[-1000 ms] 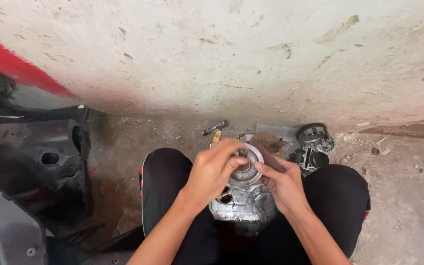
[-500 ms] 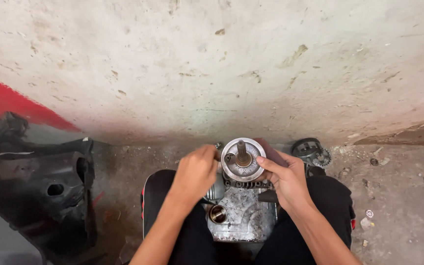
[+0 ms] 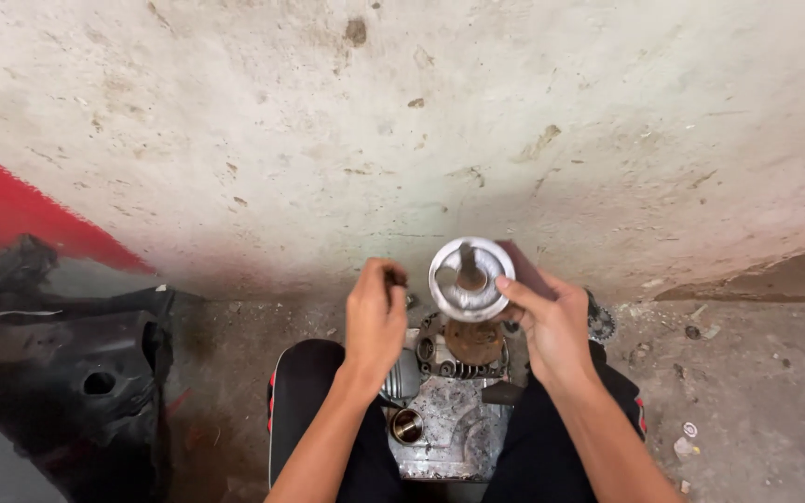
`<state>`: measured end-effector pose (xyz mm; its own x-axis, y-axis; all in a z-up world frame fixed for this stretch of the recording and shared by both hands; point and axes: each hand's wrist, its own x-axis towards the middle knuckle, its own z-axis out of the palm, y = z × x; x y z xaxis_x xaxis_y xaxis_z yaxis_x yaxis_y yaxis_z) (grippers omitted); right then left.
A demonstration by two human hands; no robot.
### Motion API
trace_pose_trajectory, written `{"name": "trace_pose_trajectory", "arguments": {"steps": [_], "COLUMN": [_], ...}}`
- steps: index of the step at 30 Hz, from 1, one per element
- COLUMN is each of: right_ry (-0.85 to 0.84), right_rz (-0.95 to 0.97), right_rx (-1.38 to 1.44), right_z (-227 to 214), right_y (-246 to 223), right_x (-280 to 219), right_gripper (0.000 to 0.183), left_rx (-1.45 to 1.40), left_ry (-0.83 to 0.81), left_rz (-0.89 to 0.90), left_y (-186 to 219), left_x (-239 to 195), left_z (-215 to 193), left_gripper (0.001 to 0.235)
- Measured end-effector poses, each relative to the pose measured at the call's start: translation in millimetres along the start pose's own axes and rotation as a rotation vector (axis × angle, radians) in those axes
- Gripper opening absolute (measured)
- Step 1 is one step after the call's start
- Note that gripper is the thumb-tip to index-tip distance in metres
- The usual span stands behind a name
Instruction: Sanding and polishing motorcycle engine components using sandpaper.
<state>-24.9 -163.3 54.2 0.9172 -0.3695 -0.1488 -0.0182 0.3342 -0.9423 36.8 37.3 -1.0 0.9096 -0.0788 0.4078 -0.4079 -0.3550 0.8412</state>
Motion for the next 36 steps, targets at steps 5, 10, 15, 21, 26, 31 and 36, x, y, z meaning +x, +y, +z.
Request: {"name": "trace_pose_trajectory", "arguments": {"steps": [5, 10, 15, 21, 26, 31, 36], "right_ry": [0.015, -0.059, -0.060, -0.117, -0.117, -0.278, -0.257], "right_rz": [0.052, 0.091, -0.017, -0.065, 0.019, -0.182, -0.373], "right_rx": [-0.050, -0.060, -0.307, -0.392, -0.442, -0.513, -0.943], "right_z": [-4, 8, 11, 10, 6, 3, -1], "right_y": [23, 24, 29, 30, 34, 36, 32], "right_x": [-16, -24, -23, -23, -20, -22, -33], "right_gripper": [0.048, 0.047, 0.049, 0.048, 0.049, 0.047, 0.030], "left_rx": [-0.165, -0.261, -0.214, -0.224, -0.204, -0.130, -0.043], "left_ry": [0.009, -0.187, -0.089, -0.114, -0.102, -0.044, -0.077], "left_rz": [0.088, 0.238, 0.145, 0.084, 0.123, 0.121, 0.129], "left_y": [26, 39, 29, 26, 13, 16, 14], "left_x": [-11, -30, -43, -45, -50, -47, -49], "left_z": [-27, -27, -20, -20, -15, -16, -17], "left_gripper": [0.011, 0.024, 0.021, 0.023, 0.017, 0.012, 0.014]}}
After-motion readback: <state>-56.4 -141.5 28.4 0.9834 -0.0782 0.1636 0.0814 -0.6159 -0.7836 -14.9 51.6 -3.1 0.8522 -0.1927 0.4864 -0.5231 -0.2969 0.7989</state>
